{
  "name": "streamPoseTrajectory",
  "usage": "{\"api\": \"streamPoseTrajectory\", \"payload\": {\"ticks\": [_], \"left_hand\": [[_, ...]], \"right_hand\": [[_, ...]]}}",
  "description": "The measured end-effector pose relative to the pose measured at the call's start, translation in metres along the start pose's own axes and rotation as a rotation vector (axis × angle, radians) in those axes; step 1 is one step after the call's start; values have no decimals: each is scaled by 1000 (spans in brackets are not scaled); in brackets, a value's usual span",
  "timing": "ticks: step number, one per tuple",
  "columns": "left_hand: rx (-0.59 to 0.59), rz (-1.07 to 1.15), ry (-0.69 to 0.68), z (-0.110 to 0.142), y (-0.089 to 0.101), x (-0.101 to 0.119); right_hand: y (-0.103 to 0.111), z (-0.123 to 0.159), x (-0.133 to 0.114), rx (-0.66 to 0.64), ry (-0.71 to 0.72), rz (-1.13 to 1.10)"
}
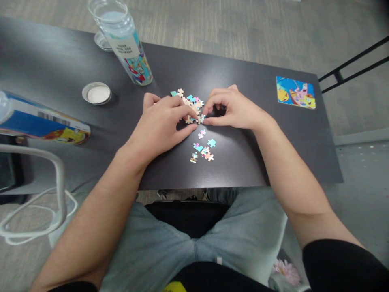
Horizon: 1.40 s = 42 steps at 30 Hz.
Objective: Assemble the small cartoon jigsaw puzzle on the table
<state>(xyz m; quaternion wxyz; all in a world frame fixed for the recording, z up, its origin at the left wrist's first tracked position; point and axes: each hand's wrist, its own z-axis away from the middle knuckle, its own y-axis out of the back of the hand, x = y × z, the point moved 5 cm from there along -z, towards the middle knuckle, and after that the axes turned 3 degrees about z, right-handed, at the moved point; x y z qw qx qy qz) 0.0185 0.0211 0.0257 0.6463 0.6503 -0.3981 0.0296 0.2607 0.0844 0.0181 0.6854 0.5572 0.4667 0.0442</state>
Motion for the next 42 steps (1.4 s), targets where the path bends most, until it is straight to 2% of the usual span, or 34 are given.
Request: {"api": "streamPoseTrajectory", "payload": {"ticks": [6,9,15,19,25,31,37,42], "left_hand": [[-25,-3,9,-1,-1,1],[-29,-7,12,-1,-3,3],[1,8,7,-1,-6,8],[-24,-2,32,-1,-7,9],[19,39,51,-2,-4,10],[-20,24,61,-2,1,13],[27,6,80,-3,6,16],[89,3,53,-2,7,14]], "right_hand": [[5,4,1,-4,-55,-65],[8,7,3,-6,-37,-81],[15,14,4,-98,-24,-20],[17,14,6,-62,-57,4],[11,12,9,-42,-44,14],[6,11,-2,-93,-9,47],[-7,7,-16,-100,25,41],[-12,4,-15,-71,15,110]]}}
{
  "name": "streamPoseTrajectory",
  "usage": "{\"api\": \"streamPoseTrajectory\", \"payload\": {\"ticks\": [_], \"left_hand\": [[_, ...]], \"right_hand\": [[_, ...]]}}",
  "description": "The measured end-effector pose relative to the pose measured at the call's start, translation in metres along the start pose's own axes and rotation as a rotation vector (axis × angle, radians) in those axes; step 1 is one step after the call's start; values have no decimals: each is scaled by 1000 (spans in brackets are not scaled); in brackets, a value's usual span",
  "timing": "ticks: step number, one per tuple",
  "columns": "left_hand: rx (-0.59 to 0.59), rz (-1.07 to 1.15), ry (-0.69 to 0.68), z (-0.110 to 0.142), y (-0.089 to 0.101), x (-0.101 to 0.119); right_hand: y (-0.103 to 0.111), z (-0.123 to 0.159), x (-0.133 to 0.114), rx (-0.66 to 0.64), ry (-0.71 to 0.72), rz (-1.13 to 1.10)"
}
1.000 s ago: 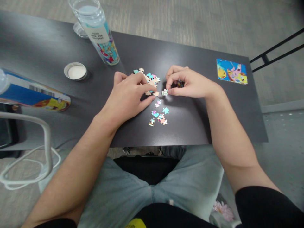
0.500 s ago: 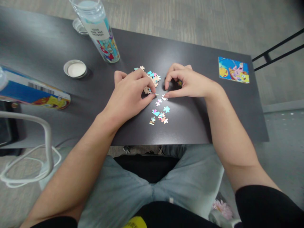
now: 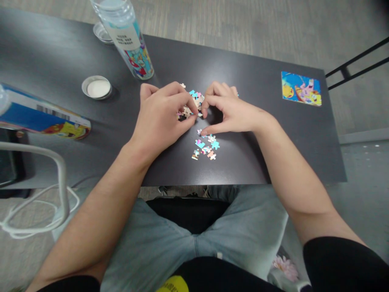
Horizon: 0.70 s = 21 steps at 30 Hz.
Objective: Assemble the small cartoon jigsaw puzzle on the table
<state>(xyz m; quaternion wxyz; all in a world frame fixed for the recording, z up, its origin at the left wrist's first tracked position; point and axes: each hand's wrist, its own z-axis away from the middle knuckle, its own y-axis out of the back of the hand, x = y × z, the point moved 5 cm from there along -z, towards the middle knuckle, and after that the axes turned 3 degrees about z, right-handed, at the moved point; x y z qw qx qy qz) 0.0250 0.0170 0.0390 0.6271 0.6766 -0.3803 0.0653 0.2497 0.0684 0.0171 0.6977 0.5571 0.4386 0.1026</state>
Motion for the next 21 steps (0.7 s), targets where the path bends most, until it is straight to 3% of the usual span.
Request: {"api": "streamPoseTrajectory", "payload": {"ticks": [4,10,14,21], "left_hand": [[31,14,-75,1,-3,-3],[-17,50,-179,2,-8,-2],[-66,97,-201,4,-9,1],[-92,71,-142,6,-9,2]], "right_hand": [[19,8,25,83,-82,50],[45,28,69,191,-239,72],[45,32,77,275,-223,62],[36,23,80,281,-140,112]]}}
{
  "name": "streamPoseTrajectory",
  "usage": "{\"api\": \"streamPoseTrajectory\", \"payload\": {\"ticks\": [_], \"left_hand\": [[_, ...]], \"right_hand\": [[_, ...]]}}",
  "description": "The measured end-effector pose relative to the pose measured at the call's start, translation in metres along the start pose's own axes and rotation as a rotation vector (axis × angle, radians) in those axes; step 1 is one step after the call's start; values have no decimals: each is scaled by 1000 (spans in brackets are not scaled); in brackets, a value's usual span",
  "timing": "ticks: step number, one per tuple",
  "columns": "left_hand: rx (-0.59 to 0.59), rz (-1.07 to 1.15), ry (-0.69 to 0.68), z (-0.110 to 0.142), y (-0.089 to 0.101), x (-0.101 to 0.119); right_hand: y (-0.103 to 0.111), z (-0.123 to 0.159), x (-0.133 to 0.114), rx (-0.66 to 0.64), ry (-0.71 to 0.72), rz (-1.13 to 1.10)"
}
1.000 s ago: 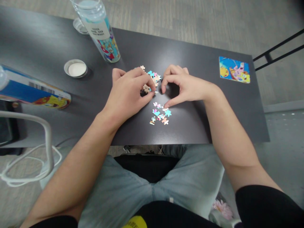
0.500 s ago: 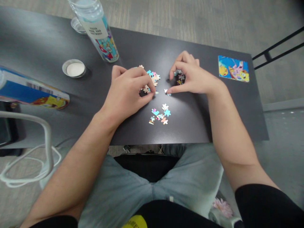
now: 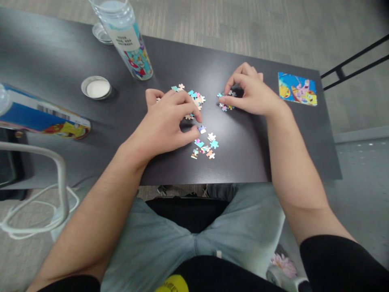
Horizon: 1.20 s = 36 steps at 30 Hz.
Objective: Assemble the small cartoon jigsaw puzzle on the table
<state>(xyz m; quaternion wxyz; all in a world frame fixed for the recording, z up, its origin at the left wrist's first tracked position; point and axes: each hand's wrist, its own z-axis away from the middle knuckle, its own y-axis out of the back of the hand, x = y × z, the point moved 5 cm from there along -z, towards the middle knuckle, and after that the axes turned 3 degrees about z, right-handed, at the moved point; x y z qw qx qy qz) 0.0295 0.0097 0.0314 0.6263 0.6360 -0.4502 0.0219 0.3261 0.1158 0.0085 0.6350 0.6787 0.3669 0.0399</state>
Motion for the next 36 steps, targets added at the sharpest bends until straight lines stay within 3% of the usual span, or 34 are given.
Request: {"api": "streamPoseTrajectory", "payload": {"ticks": [6,12,15,19,24,32,36], "left_hand": [[32,-39,50,0,-5,-8],[-12,-82,46,3,-2,-13],[36,-116,99,2,3,-16],[113,-140,182,2,10,-21],[112,-134,223,4,16,-25],[130,-19,164,3,25,-28],[57,37,121,2,25,-28]], "right_hand": [[-9,-5,-20,12,14,4],[-24,-7,-56,-77,57,-41],[-29,-7,-68,-90,102,-40],[-28,-5,-76,-81,126,-15],[-29,-3,-84,-82,171,-24],[-33,-5,-89,-139,120,-31],[-30,-4,-91,-136,104,-39]]}}
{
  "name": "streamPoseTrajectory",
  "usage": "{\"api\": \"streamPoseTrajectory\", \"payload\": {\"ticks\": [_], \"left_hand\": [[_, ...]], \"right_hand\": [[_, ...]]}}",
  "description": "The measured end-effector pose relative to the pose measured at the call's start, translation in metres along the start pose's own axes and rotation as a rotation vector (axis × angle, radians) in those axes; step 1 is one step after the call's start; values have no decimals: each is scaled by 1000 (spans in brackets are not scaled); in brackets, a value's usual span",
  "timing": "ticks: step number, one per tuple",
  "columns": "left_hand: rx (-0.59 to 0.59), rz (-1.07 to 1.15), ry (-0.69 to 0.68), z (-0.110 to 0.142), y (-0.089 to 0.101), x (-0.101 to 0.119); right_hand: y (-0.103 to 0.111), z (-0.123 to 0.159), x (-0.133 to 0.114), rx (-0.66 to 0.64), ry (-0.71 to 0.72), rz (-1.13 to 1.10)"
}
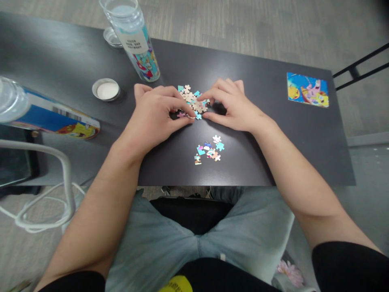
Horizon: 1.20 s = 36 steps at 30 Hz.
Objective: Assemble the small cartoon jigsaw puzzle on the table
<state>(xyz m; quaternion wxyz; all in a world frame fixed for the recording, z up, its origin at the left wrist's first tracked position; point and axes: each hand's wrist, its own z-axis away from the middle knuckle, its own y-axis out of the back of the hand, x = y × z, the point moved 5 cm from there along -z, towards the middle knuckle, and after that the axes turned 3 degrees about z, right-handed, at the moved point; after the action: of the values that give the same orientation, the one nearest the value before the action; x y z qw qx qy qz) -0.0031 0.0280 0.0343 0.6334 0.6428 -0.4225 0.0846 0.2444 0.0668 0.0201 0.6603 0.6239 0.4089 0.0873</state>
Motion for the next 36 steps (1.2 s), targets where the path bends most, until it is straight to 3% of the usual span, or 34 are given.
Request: {"api": "streamPoseTrajectory", "payload": {"ticks": [6,10,16,24,36], "left_hand": [[-125,17,-39,4,-3,1],[-40,-10,-12,4,1,0],[50,-62,45,1,3,1],[44,-102,55,-1,-8,5],[52,-111,73,0,-6,-4]], "right_hand": [[0,0,-3,11,57,-8],[-2,-1,-4,-50,20,-39],[-1,0,-7,-43,27,-37],[1,0,-6,-49,29,-59],[0,2,2,-65,89,-79]]}}
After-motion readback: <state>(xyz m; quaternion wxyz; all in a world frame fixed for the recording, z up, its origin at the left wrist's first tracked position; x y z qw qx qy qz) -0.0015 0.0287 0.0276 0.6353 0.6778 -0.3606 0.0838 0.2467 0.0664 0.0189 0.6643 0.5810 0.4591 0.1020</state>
